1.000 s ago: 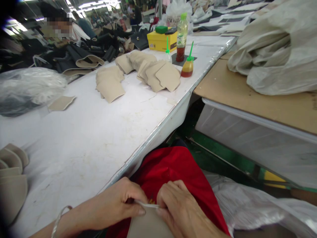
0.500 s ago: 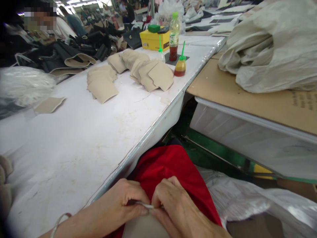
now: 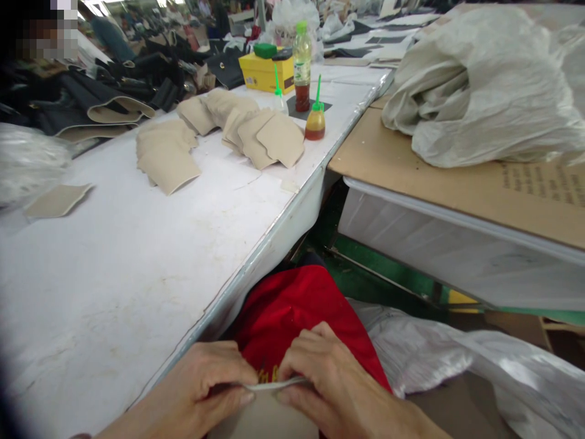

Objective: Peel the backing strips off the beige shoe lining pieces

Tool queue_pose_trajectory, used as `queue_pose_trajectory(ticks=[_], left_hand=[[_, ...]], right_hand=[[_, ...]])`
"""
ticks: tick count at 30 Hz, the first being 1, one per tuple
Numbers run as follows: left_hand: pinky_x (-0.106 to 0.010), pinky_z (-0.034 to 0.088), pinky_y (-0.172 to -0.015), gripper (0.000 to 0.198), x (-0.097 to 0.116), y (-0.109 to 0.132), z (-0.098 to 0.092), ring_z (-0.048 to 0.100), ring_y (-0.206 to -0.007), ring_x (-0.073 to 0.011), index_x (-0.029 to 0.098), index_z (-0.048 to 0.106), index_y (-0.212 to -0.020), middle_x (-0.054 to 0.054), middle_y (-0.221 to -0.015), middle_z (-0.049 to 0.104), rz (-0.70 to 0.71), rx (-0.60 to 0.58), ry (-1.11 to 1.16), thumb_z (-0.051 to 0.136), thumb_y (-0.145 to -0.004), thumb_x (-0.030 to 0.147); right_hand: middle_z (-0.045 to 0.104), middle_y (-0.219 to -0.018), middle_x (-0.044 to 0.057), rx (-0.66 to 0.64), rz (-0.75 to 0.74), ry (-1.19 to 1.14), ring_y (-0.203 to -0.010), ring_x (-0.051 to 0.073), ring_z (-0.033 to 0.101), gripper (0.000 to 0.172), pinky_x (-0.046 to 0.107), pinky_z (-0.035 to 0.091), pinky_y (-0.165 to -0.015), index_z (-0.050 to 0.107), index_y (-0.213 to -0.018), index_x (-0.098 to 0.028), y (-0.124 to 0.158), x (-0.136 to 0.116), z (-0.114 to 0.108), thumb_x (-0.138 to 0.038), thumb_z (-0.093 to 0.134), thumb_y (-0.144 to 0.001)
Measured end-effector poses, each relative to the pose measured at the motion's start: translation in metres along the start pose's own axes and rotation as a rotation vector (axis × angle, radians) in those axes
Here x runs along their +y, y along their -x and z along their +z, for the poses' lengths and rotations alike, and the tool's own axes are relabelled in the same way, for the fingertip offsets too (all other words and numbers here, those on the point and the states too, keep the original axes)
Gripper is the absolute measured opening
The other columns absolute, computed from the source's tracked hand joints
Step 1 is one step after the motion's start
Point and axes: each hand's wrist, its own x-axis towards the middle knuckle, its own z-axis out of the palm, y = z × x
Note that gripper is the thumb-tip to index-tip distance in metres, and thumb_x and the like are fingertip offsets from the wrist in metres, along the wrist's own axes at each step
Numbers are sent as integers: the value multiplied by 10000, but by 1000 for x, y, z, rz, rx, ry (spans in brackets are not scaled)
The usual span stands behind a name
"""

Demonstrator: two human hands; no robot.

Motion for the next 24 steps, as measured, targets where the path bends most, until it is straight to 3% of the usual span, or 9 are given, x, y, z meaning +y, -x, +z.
queue_pose_trajectory(ticks=[8, 13, 16, 21, 24], left_hand=[[-214, 352, -643, 93, 3, -9, 4, 582, -723, -126, 200, 704, -827, 13, -783, 676, -71, -31, -56, 621, -839, 159], [-240, 290, -572, 283, 3, -23, 12, 487, -584, -109, 168, 618, -643, 13, -622, 590, 4, -108, -48, 559, -906, 256], [-243, 267, -554, 285, 0, -23, 15, 471, -560, -102, 166, 629, -659, 23, -581, 541, 20, -116, 18, 547, -906, 280], [-233, 264, -559, 246, -2, -21, 17, 484, -577, -102, 162, 634, -660, 25, -588, 518, 7, -87, 59, 559, -877, 251], [-230, 261, -553, 251, -4, -20, 20, 473, -566, -96, 159, 623, -640, 27, -584, 517, 6, -56, 64, 569, -870, 241]], right_hand=[[613, -849, -30, 23, -5, 58, -856, 147, 557, 124, 324, 362, -881, 573, -832, -197, 1, -1, -1, -176, 588, -953], [630, -873, -19, 44, -2, 50, -878, 155, 567, 100, 337, 373, -919, 593, -849, -191, 5, -3, -4, -129, 617, -923], [630, -869, -27, 62, 1, 8, -874, 148, 573, 89, 319, 395, -899, 597, -864, -207, 14, 3, -6, -158, 605, -939], [612, -844, -21, 88, -25, -35, -838, 146, 569, 158, 303, 424, -830, 567, -826, -201, 22, 13, -5, -215, 541, -982], [610, -834, -13, 82, -36, -8, -836, 159, 560, 177, 340, 428, -863, 555, -814, -197, 21, 14, -3, -201, 515, -986]])
